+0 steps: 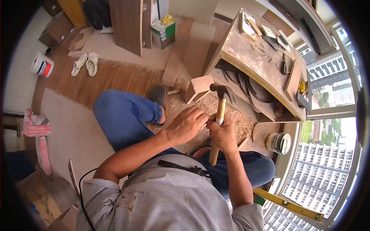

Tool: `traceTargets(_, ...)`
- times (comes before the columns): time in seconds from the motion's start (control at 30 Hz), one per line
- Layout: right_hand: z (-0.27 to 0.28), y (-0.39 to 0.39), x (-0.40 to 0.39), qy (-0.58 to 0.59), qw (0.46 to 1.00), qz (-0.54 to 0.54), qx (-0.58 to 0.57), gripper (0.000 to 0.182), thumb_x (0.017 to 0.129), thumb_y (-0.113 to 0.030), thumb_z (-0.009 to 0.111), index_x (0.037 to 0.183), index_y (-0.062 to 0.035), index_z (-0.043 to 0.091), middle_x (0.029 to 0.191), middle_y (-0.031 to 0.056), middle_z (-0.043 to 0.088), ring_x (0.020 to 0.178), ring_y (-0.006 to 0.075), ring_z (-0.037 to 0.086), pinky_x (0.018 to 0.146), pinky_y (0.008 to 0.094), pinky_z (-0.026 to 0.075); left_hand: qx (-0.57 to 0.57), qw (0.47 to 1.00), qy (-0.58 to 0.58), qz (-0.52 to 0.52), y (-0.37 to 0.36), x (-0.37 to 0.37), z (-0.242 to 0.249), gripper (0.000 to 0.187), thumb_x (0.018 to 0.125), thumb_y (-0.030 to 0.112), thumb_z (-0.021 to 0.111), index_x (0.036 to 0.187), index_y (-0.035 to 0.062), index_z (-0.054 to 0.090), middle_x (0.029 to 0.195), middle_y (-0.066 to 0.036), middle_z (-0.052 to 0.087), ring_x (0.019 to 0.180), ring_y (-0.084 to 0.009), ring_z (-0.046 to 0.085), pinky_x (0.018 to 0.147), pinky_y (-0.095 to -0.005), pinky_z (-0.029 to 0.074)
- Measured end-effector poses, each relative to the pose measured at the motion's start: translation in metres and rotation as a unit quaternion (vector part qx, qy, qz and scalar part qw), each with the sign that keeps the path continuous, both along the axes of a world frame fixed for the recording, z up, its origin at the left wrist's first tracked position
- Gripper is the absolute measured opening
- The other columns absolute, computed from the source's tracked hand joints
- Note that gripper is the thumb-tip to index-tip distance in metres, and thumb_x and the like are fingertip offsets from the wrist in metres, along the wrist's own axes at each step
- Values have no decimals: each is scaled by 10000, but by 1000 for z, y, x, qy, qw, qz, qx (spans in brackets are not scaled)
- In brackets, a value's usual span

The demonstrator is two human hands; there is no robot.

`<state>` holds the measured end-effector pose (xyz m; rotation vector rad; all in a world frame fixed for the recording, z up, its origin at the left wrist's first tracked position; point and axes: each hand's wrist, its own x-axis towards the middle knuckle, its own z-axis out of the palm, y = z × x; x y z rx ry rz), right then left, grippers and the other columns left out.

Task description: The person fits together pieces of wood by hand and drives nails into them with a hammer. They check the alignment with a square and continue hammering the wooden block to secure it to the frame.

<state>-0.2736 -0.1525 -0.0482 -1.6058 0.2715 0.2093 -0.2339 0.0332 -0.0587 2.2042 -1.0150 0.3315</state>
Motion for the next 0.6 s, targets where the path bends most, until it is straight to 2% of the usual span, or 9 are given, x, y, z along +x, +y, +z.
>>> traceTargets(0.1,-4,0,-3,37,999,-12,32,56,954,-87,698,968,-37,677,712,-13,622,545,63,516,494,244,426,37,997,63,-28,5,-10,-13,237,837,21,731,1070,18,691,1049,-119,634,984,-315,659,842,-411,560)
traceTargets(0.17,2,-3,0,27,999,-19,33,92,972,-121,714,976,-37,677,714,-12,624,546,62,517,498,245,429,-29,996,85,6,2,2,-8,131,884,16,705,1014,16,685,972,-72,662,895,-237,671,779,-354,559)
traceTargets(0.2,3,-4,2,18,999,-27,33,130,990,-154,730,985,-36,678,716,-11,625,546,61,519,501,245,433,-25,996,84,5,4,15,-8,131,884,16,705,1014,16,685,972,-72,662,895,-237,671,779,-354,559)
traceTargets(0.23,-2,-10,2,-7,999,-46,-4,204,1008,-223,743,1009,-31,675,720,-12,627,553,54,515,503,243,427,-147,970,188,49,6,32,-11,89,912,19,694,999,15,678,936,-40,670,855,-178,656,757,-319,545)
traceTargets(0.27,-3,-15,4,-21,997,-64,-26,191,1008,-210,734,1013,-32,666,719,-15,617,560,53,513,505,244,422,-265,916,286,92,9,49,-15,48,939,22,683,985,14,671,900,-9,677,815,-119,641,735,-284,531)
traceTargets(0.33,-1,-25,5,-25,996,-78,-30,174,1015,-192,722,1029,-32,654,746,4,635,547,55,514,493,231,415,-351,858,351,133,18,81,-20,26,971,36,682,979,14,671,878,37,671,787,-37,588,716,-219,488)
traceTargets(0.37,-4,-28,4,-28,995,-91,1,175,1010,-187,726,1028,-30,650,745,5,633,543,55,512,488,232,413,-373,839,378,117,23,90,-22,23,971,30,683,987,13,680,863,39,659,801,-21,585,711,-200,478)
traceTargets(0.53,-12,-30,-2,-18,994,-102,14,181,1000,-181,739,1023,-29,645,738,-1,617,542,54,504,486,235,405,-305,881,346,105,13,97,-37,50,982,52,689,981,4,703,860,35,659,805,-23,575,710,-202,471)
traceTargets(0.6,-14,-31,-3,-14,995,-99,19,183,997,-180,745,1023,-30,643,732,-5,609,544,53,501,489,237,403,-254,915,296,104,9,97,-44,143,987,119,693,959,-21,701,870,-38,704,795,-92,630,727,-278,511)
